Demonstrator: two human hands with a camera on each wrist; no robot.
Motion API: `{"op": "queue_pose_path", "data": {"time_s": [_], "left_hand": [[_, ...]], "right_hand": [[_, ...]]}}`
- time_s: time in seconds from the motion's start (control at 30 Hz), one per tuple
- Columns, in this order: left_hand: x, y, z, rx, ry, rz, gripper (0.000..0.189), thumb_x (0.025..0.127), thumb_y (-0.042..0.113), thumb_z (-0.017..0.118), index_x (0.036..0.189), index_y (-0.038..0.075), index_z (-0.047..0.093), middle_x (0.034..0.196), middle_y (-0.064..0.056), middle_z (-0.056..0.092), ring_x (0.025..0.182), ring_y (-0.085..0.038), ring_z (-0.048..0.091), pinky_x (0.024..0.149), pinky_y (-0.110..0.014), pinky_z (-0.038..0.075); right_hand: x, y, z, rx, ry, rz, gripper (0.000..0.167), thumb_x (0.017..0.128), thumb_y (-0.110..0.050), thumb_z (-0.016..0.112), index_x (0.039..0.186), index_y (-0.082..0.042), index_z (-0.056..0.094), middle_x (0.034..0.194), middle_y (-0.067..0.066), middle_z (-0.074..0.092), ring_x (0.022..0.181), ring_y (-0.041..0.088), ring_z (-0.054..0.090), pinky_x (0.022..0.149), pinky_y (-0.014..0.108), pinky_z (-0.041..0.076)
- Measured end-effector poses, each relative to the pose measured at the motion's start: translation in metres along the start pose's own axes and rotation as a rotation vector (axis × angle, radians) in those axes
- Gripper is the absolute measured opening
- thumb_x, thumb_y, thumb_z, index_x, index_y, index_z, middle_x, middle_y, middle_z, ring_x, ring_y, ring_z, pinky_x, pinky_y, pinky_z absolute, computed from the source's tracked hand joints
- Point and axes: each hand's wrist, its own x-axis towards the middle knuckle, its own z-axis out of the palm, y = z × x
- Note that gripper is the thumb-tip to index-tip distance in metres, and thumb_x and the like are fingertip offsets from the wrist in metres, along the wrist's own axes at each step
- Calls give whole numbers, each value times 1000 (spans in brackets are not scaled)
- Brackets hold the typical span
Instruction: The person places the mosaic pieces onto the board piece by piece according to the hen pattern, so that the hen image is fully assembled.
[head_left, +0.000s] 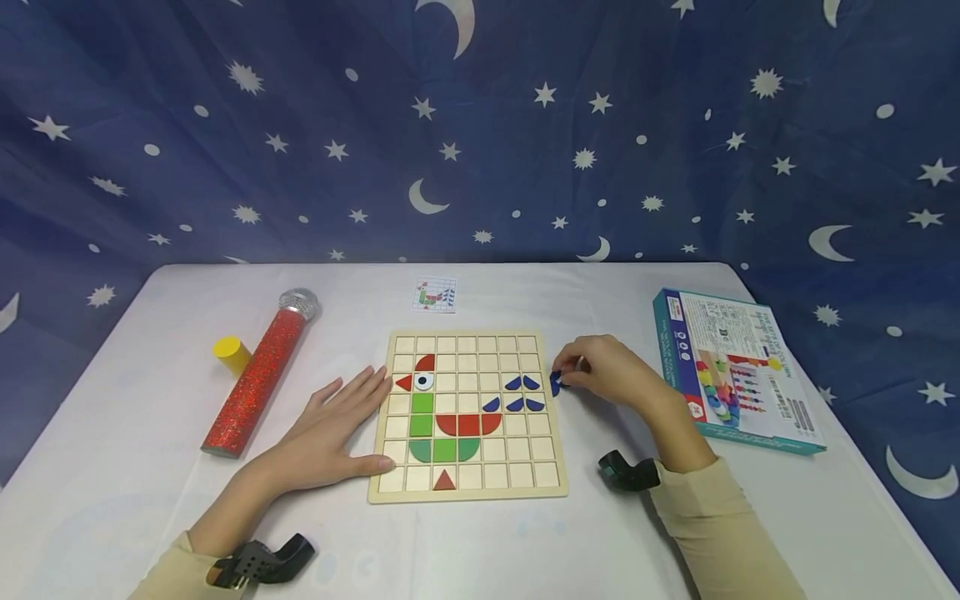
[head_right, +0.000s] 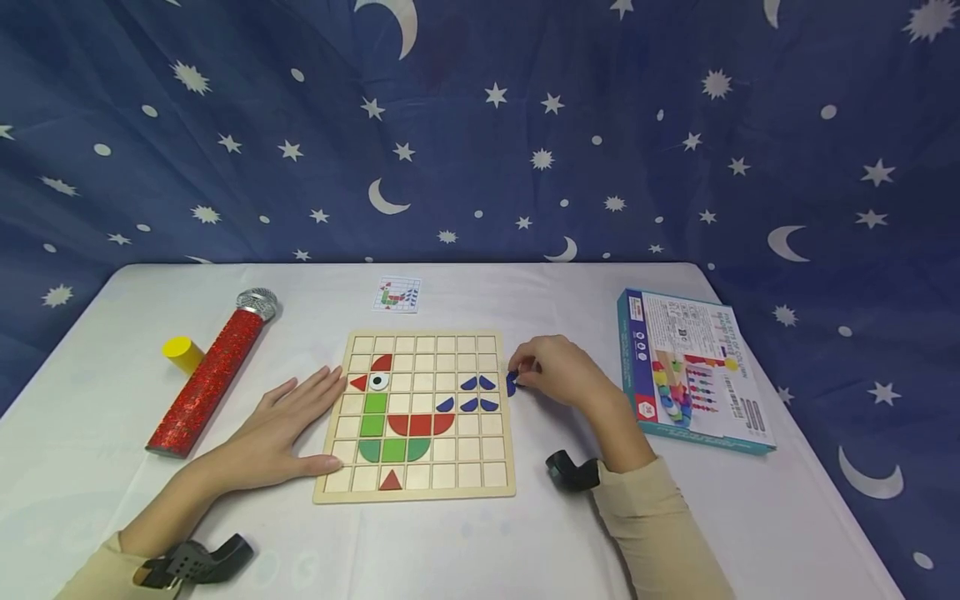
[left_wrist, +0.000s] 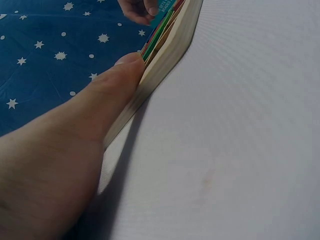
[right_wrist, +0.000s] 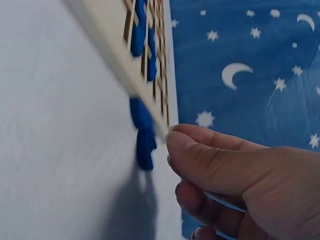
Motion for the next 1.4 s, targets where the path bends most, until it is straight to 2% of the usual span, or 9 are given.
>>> {"op": "queue_pose_path", "data": {"time_s": [0.2,0.47,0.67,1.0,1.4], "left_hand": [[0,1,0,-9,-9,-8,105,74,76,57,152,13,23,160,-2,16,149,-24,11,116,-50,7],[-1,0,0,0,1,1,104,74,75,56,152,13,23,160,-3,17,148,-25,12,116,-50,7],[-1,0,1,-3,3,-2,105,74,75,58,152,14,23,160,-2,17,148,-25,12,116,-50,7],[-1,-1,0,11,0,4,105,75,75,56,152,13,23,160,-3,17,148,-26,12,116,-50,7],[0,1,-1,9,2,-1,105,74,74,58,152,13,24,160,-3,18,148,-25,12,116,-51,9]], "right_hand": [[3,12,2,-1,-20,52,23,83,-9,72,106,-11,70,86,0,63,78,15,54,72,29,47],[1,16,0,16,-41,33,15,81,-10,74,95,-12,69,82,-1,63,78,15,54,72,28,47],[1,19,1,15,-63,34,16,81,-9,74,95,-13,70,83,-1,63,78,15,53,71,27,47],[2,20,3,-10,-42,-7,14,80,-9,75,93,-13,71,82,-2,62,78,14,53,72,28,47],[2,22,0,-15,-40,-16,12,79,-12,76,90,-14,71,81,-3,64,75,13,53,71,27,47]]}}
